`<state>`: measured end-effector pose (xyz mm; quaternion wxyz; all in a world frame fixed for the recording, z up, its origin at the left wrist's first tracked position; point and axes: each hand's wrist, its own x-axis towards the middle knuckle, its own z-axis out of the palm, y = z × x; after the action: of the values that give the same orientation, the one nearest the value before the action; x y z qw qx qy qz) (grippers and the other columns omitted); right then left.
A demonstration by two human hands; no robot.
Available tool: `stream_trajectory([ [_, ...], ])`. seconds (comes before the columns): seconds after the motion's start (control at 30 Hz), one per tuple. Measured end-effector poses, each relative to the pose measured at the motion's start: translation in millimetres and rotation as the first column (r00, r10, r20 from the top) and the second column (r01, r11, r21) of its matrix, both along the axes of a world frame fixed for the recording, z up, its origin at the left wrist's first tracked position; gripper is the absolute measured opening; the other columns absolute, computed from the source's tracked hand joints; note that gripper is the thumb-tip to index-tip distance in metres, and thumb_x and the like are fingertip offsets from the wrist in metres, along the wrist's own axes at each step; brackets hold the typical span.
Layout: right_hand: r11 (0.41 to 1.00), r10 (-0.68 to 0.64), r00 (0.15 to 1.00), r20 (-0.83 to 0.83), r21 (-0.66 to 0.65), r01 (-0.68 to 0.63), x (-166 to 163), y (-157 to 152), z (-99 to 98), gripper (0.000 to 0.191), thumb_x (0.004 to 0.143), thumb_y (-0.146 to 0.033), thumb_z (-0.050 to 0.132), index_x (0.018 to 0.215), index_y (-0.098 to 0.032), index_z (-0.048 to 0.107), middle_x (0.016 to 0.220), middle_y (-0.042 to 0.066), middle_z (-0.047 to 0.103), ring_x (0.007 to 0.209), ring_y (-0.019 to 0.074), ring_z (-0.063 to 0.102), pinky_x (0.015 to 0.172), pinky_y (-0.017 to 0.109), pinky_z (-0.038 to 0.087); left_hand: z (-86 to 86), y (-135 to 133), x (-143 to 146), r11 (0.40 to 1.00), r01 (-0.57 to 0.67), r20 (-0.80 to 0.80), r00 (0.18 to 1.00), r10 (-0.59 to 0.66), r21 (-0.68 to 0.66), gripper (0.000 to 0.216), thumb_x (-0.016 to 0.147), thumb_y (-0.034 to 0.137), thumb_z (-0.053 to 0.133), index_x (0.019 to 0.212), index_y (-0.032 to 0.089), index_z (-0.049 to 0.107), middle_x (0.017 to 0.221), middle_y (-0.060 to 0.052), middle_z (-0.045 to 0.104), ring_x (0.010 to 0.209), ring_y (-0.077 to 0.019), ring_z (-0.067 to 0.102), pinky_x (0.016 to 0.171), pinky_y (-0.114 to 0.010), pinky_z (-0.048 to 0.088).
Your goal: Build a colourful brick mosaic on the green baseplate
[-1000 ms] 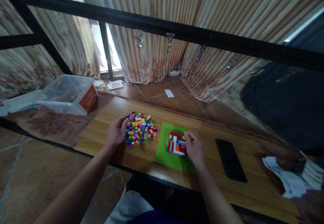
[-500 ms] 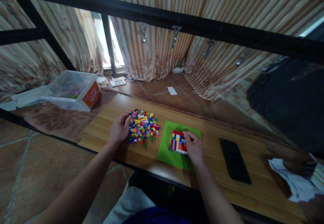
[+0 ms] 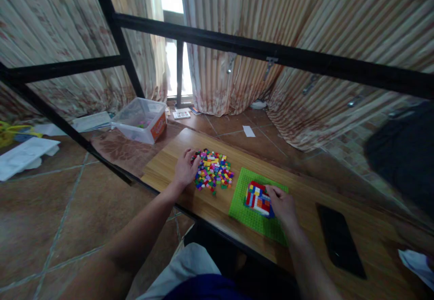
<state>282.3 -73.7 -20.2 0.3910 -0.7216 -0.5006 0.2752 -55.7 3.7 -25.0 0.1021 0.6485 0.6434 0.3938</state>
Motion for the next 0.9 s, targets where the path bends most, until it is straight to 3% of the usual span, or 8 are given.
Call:
stream_trajectory([
  [0.07, 0.999, -0.043, 0.998, 0.055, 0.018, 0.042, -3, -4, 2.3, 0.047, 0.078, -0.057, 0.052, 0.092, -0.017, 0.074, 0.096, 0.011, 0.074, 0.093, 0.0281, 0.067, 0.084, 0.041, 0.048, -3.1, 1, 0, 1.0, -0.012, -0.043, 0.999, 0.012, -0.007, 0.044, 0.091, 0.044, 0.047, 0.125, 0.018, 0.055, 0.139, -0.014, 0.049, 0.132, -0.0257, 0.044, 0.111, -0.041, 0.037],
  [0.17, 0.977, -0.131, 0.98, 0.152, 0.188, 0.102, -15, -8, 15.1, 0.047, 0.083, -0.055, 0.048, 0.096, -0.016, 0.072, 0.102, 0.013, 0.072, 0.098, 0.0272, 0.065, 0.089, 0.041, 0.046, -5.8, 2, 1, 0.998, 0.017, -0.115, 0.993, -0.023, -0.055, 0.052, 0.092, 0.049, 0.045, 0.134, 0.018, 0.047, 0.146, -0.014, 0.043, 0.138, -0.0273, 0.036, 0.114, -0.044, 0.031],
  [0.23, 0.954, -0.102, 0.977, 0.187, 0.297, 0.042, -29, -2, 27.7, 0.044, 0.085, -0.052, 0.047, 0.095, -0.017, 0.072, 0.101, 0.012, 0.072, 0.097, 0.0255, 0.065, 0.091, 0.04, 0.046, -5.3, 2, 1, 0.996, 0.041, -0.148, 0.988, -0.053, -0.081, 0.054, 0.092, 0.05, 0.043, 0.136, 0.018, 0.045, 0.146, -0.014, 0.043, 0.139, -0.0271, 0.035, 0.115, -0.044, 0.03],
  [0.3, 0.937, 0.045, 0.973, 0.226, 0.327, -0.119, -47, 12, 39.1, 0.039, 0.087, -0.048, 0.046, 0.095, -0.018, 0.071, 0.102, 0.011, 0.072, 0.097, 0.0234, 0.065, 0.091, 0.038, 0.046, -2.8, 1, 2, 0.993, 0.064, -0.166, 0.983, -0.079, -0.097, 0.055, 0.093, 0.05, 0.041, 0.137, 0.018, 0.045, 0.146, -0.014, 0.044, 0.138, -0.0265, 0.037, 0.114, -0.044, 0.03],
  [0.4, 0.921, 0.238, 0.907, 0.348, 0.216, -0.325, -79, 45, 46.6, 0.036, 0.089, -0.04, 0.046, 0.103, -0.016, 0.069, 0.104, 0.01, 0.07, 0.097, 0.0216, 0.063, 0.089, 0.035, 0.047, 2.8, -2, 2, 0.989, 0.1, -0.17, 0.978, -0.118, -0.111, 0.053, 0.093, 0.05, 0.041, 0.136, 0.019, 0.046, 0.143, -0.012, 0.048, 0.135, -0.0255, 0.04, 0.112, -0.044, 0.031],
  [0.47, 0.922, 0.319, 0.823, 0.47, 0.048, -0.384, -99, 70, 44.8, 0.035, 0.09, -0.031, 0.044, 0.111, -0.015, 0.066, 0.112, 0.011, 0.067, 0.102, 0.0204, 0.062, 0.092, 0.032, 0.045, 6.1, -3, 2, 0.986, 0.121, -0.159, 0.977, -0.139, -0.118, 0.051, 0.093, 0.049, 0.041, 0.135, 0.021, 0.047, 0.141, -0.011, 0.051, 0.133, -0.0247, 0.043, 0.111, -0.044, 0.032],
  [0.67, 0.918, 0.369, 0.752, 0.545, -0.091, -0.385, -142, 118, 29.2, 0.03, 0.088, -0.023, 0.049, 0.109, -0.015, 0.069, 0.108, 0.014, 0.067, 0.104, 0.0233, 0.061, 0.092, 0.033, 0.042, 9.9, -6, 1, 0.982, 0.153, -0.118, 0.979, -0.166, -0.109, 0.046, 0.094, 0.045, 0.04, 0.132, 0.021, 0.05, 0.134, -0.009, 0.058, 0.126, -0.0237, 0.049, 0.109, -0.044, 0.033],
  [0.9, 0.919, 0.391, 0.726, 0.566, -0.191, -0.346, -151, 128, 24.7, 0.025, 0.084, -0.021, 0.052, 0.099, -0.019, 0.073, 0.099, 0.01, 0.071, 0.095, 0.0211, 0.064, 0.084, 0.029, 0.043, 12.4, -8, -2, 0.977, 0.197, -0.002, 0.98, -0.198, -0.081, 0.041, 0.094, 0.044, 0.04, 0.126, 0.022, 0.056, 0.123, -0.006, 0.065, 0.114, -0.022, 0.058, 0.105, -0.041, 0.038],
])
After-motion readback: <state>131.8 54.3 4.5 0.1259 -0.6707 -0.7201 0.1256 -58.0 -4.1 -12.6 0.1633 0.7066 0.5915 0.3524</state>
